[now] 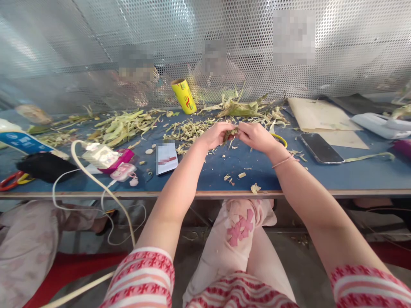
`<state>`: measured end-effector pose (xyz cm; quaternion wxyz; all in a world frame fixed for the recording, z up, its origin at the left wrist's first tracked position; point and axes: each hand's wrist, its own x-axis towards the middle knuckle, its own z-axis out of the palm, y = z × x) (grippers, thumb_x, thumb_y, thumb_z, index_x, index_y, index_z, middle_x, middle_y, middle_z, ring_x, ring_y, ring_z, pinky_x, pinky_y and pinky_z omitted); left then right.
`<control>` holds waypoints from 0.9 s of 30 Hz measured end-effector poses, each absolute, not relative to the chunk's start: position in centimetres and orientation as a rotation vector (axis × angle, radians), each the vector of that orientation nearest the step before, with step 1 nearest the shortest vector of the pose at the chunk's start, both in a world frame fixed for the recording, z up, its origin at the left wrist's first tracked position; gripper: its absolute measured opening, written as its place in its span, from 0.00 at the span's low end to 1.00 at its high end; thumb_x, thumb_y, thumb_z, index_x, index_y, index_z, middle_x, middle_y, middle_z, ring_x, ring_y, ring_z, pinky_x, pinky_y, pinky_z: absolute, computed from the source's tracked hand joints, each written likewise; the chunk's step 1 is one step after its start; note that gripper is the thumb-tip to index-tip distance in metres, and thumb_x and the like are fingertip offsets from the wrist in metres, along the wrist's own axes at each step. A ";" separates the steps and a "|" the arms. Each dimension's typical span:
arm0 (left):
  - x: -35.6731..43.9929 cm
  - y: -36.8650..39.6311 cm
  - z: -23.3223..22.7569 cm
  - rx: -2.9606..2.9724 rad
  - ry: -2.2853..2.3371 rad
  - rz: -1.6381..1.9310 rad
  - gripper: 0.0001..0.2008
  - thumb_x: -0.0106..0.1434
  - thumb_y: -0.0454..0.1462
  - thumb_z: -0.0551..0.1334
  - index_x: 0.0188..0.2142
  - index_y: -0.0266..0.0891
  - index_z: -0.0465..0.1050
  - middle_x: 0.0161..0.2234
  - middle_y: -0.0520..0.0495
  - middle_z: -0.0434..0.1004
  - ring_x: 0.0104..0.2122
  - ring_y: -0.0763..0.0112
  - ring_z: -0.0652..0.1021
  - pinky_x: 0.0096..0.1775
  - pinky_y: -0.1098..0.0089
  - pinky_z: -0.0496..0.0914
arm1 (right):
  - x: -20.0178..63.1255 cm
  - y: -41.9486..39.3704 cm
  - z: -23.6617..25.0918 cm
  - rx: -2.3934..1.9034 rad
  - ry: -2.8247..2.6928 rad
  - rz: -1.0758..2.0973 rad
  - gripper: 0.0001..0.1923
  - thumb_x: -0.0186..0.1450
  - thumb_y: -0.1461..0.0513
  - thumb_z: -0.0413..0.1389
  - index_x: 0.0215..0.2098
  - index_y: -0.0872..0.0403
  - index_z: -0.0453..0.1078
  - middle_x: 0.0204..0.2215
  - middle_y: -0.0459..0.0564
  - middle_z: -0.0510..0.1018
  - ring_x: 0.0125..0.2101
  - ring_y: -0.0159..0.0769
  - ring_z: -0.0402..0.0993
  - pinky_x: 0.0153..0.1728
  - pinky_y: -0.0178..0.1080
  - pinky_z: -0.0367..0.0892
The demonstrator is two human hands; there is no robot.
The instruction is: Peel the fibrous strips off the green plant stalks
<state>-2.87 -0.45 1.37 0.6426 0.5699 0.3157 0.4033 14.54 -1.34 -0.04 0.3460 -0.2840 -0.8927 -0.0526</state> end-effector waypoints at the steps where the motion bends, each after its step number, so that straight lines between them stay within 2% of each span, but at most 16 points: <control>1: -3.0 -0.3 1.3 1.308 0.723 0.894 0.04 0.55 0.30 0.57 0.24 0.34 0.67 0.21 0.51 0.70 0.21 0.79 0.70 0.26 0.73 0.63 | 14.5 -1.4 0.0 -0.724 -2.318 -0.116 0.10 0.63 0.66 0.46 0.25 0.50 0.50 0.21 0.45 0.62 0.23 0.31 0.56 0.28 0.35 0.52; 7: -2.9 -0.6 1.2 1.290 0.766 0.892 0.06 0.54 0.31 0.56 0.22 0.35 0.68 0.18 0.50 0.69 0.19 0.77 0.69 0.24 0.73 0.62 | 14.5 -1.6 0.1 -0.668 -2.319 -0.022 0.11 0.63 0.67 0.45 0.25 0.50 0.48 0.21 0.43 0.60 0.24 0.30 0.56 0.28 0.34 0.52; 12: -2.4 -1.1 1.1 1.201 0.690 0.835 0.11 0.58 0.32 0.54 0.20 0.36 0.64 0.14 0.54 0.57 0.14 0.81 0.60 0.20 0.75 0.57 | 14.7 -1.7 0.5 -0.672 -2.308 0.013 0.11 0.62 0.67 0.45 0.25 0.50 0.47 0.21 0.42 0.56 0.23 0.29 0.53 0.27 0.34 0.51; 15: -2.2 -1.1 1.0 1.183 0.634 0.847 0.13 0.60 0.34 0.54 0.19 0.36 0.63 0.13 0.56 0.54 0.13 0.82 0.59 0.20 0.77 0.56 | 14.7 -2.0 0.8 -0.676 -2.291 0.028 0.11 0.62 0.67 0.45 0.25 0.50 0.46 0.20 0.41 0.55 0.22 0.29 0.52 0.27 0.34 0.51; 27: -1.2 -0.9 0.8 1.342 0.781 1.122 0.08 0.55 0.27 0.53 0.21 0.36 0.61 0.17 0.58 0.54 0.16 0.84 0.53 0.21 0.77 0.48 | 14.9 -1.3 0.6 -0.731 -2.263 0.224 0.08 0.67 0.63 0.45 0.28 0.51 0.54 0.23 0.42 0.60 0.24 0.29 0.57 0.29 0.34 0.53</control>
